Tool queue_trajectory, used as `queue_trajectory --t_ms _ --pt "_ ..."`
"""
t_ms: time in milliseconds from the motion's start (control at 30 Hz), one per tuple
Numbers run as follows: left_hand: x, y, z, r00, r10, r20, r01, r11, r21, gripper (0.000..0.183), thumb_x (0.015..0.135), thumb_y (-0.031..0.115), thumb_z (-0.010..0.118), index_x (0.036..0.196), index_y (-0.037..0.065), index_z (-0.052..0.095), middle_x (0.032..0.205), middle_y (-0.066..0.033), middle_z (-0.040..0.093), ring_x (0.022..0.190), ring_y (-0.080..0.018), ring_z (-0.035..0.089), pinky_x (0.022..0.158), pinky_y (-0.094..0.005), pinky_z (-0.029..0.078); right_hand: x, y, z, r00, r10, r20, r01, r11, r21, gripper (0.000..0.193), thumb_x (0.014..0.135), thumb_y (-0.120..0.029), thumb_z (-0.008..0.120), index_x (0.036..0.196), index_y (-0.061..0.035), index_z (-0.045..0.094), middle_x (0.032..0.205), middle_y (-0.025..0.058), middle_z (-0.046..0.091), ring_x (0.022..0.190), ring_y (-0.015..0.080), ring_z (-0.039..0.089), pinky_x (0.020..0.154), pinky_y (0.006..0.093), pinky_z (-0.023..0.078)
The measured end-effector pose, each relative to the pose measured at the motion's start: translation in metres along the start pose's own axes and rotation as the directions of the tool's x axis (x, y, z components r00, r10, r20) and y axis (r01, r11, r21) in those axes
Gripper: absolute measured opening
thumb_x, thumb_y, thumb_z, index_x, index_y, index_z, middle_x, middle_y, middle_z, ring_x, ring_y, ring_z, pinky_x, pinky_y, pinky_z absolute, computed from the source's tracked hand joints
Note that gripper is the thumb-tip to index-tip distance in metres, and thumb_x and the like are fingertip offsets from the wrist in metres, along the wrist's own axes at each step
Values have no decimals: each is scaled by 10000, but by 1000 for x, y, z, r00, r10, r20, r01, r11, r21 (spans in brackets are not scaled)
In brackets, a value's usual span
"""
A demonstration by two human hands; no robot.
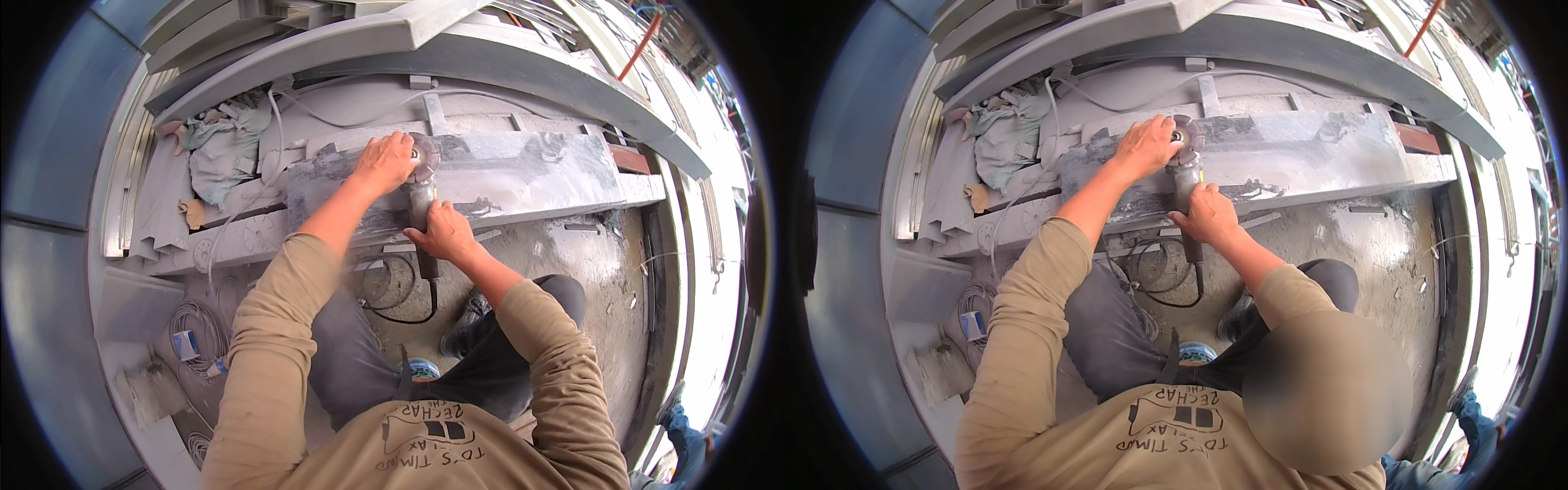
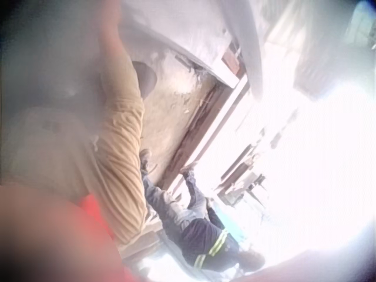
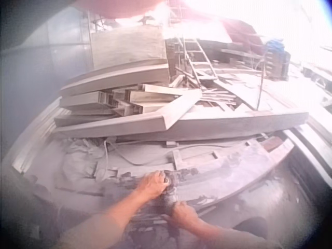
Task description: The person sits on the floor and uses an angle grinder to smooth a metal surface. They repeatedly stop to remove the grinding disc, inspect it, and reattach it to the tool.
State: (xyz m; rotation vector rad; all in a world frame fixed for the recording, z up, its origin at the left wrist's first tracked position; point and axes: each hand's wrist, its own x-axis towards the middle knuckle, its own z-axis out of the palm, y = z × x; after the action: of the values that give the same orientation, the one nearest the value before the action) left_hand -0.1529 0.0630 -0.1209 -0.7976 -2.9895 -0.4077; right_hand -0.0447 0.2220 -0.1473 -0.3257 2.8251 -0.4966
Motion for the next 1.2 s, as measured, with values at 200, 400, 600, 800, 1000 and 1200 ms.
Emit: queue_trajectory --t_ms 200,400,600,800,1000,1200 --pt "0 3 5 998 -62 -30 63 997 34 421 924 358 589 1119 -15 583 1086 -183 630 1033 -326 628 903 -465 449 1 3 3 1000 -21 -14 21 999 34 741 826 -545 715 1050 137 529 999 302 611 932 423 658 787 443 566" --pt "1 7 2 994 -105 -7 105 991 78 476 941 427 578 1136 -7 586 1108 -188 626 1031 -333 621 906 -458 441 2 7 8 1000 -21 -11 22 999 27 727 823 -542 720 1073 116 537 1027 277 602 952 389 666 793 424 577" --pt "5 6 -8 984 -162 78 157 985 70 483 917 435 618 1144 9 603 1079 -179 636 950 -374 645 859 -478 480 3 6 8 1000 6 15 -6 999 31 730 826 -548 714 1093 108 537 1067 272 599 965 385 673 812 422 575" --pt "-8 -9 -6 995 96 -32 -99 989 -108 366 905 271 662 1218 97 591 1116 -153 595 985 -398 634 851 -484 508 2 4 3 999 19 25 -20 999 39 725 830 -546 713 1091 108 541 1076 273 601 958 382 677 810 414 576" --pt "-2 -4 -3 1000 25 0 -25 999 -38 370 917 292 650 1166 29 574 1123 -167 581 1000 -396 625 847 -480 508 1 2 2 1000 9 15 -9 1000 29 721 830 -539 717 1086 112 542 1046 266 610 953 381 678 799 413 578" --pt "3 0 -6 984 -117 -131 108 992 -69 424 910 369 654 1113 5 578 1122 -192 608 1008 -368 632 872 -457 496 1 4 4 1000 4 3 -4 1000 31 707 825 -530 721 1073 107 542 1037 265 613 942 382 679 797 413 578"
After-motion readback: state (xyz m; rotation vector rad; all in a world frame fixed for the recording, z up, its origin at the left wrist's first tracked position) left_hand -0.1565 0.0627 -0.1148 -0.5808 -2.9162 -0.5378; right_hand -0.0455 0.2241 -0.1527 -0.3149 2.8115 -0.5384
